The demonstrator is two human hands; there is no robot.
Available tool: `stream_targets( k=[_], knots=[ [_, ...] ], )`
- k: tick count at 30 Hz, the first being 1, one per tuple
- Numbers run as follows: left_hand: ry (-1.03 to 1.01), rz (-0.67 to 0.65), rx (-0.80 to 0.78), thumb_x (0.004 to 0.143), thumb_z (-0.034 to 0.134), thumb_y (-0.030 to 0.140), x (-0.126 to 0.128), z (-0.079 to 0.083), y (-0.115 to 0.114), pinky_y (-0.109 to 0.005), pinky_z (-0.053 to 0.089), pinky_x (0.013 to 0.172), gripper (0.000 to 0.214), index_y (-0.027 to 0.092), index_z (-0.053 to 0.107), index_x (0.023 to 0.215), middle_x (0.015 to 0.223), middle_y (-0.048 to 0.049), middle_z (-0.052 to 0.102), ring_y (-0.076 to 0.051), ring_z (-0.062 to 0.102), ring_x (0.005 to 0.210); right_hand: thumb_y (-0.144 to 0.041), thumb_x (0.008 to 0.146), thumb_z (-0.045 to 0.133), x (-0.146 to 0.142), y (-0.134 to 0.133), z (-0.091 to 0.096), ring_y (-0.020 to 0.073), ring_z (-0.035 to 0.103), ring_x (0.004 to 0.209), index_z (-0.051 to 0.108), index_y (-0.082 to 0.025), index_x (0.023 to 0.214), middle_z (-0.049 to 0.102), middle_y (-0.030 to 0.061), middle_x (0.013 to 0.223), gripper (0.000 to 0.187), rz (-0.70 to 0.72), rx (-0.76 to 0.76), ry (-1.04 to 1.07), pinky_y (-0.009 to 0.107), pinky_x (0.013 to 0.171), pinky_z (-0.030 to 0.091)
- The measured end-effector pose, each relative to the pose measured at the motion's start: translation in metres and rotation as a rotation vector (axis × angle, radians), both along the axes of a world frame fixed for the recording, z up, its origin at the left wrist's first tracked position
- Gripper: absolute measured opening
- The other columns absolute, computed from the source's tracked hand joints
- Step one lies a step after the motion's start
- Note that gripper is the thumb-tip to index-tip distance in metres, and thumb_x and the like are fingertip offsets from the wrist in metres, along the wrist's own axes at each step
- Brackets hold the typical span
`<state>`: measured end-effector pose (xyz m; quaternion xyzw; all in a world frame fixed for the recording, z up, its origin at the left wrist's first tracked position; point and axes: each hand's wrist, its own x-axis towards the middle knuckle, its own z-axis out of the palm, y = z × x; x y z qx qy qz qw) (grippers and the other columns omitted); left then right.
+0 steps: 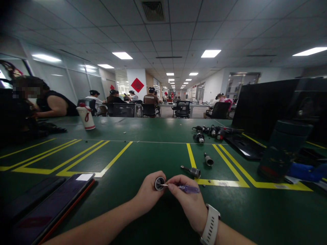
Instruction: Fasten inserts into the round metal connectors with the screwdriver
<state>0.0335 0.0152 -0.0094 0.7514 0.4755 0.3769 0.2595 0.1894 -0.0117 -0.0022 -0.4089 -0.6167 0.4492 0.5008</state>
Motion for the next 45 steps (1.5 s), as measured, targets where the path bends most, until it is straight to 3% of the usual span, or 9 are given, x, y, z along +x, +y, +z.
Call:
stream_targets(
  k=[13, 26, 31, 38, 45],
  knots=[
    [0.067, 0.048, 0.046, 0.072, 0.055, 0.017, 0.000, 0.001, -0.004, -0.025, 0.031, 0.054, 0.011, 0.018, 0.052, 0.061, 0.061, 0.0045, 0.049, -0.013, 0.046, 0.060, -0.030, 0.080, 0.056, -0.002, -0.005, 0.012, 0.0221, 0.060, 0.077, 0.065, -0.018, 0.077, 0.065, 0.0054, 0.080, 0.015, -0.068, 0.117, -0.216, 0.034, 0.071, 0.046],
    [0.124, 0.050, 0.031, 0.069, 0.054, 0.012, 0.001, 0.005, -0.006, -0.025, 0.031, 0.056, 0.011, 0.018, 0.051, 0.061, 0.060, 0.0042, 0.050, -0.014, 0.047, 0.061, -0.027, 0.079, 0.058, 0.000, -0.005, 0.011, 0.0214, 0.061, 0.081, 0.067, -0.018, 0.075, 0.066, 0.0055, 0.082, 0.013, 0.076, 0.119, -0.122, 0.033, 0.075, 0.046],
    [0.132, 0.043, 0.025, 0.072, 0.053, 0.015, 0.001, 0.006, -0.007, -0.025, 0.033, 0.056, 0.010, 0.018, 0.053, 0.062, 0.063, 0.0038, 0.052, -0.014, 0.049, 0.062, -0.029, 0.079, 0.057, -0.001, -0.007, 0.012, 0.0221, 0.061, 0.081, 0.066, -0.019, 0.075, 0.066, 0.0053, 0.081, 0.014, 0.017, 0.127, -0.126, 0.034, 0.075, 0.046],
    [0.166, 0.067, 0.037, 0.074, 0.052, 0.017, 0.001, 0.006, -0.009, -0.025, 0.033, 0.057, 0.010, 0.018, 0.056, 0.064, 0.064, 0.0029, 0.053, -0.014, 0.049, 0.063, -0.031, 0.078, 0.054, -0.003, -0.008, 0.014, 0.0218, 0.060, 0.075, 0.065, -0.019, 0.074, 0.066, 0.0038, 0.076, 0.017, -0.084, 0.069, -0.235, 0.031, 0.067, 0.046],
    [0.189, 0.076, 0.049, 0.072, 0.056, 0.019, 0.001, 0.004, -0.007, -0.024, 0.031, 0.055, 0.008, 0.018, 0.056, 0.064, 0.063, 0.0034, 0.053, -0.014, 0.048, 0.062, -0.030, 0.078, 0.054, -0.004, -0.008, 0.019, 0.0193, 0.060, 0.069, 0.065, -0.018, 0.069, 0.065, 0.0021, 0.067, 0.019, 0.005, -0.012, -0.184, 0.029, 0.064, 0.045]
  ],
)
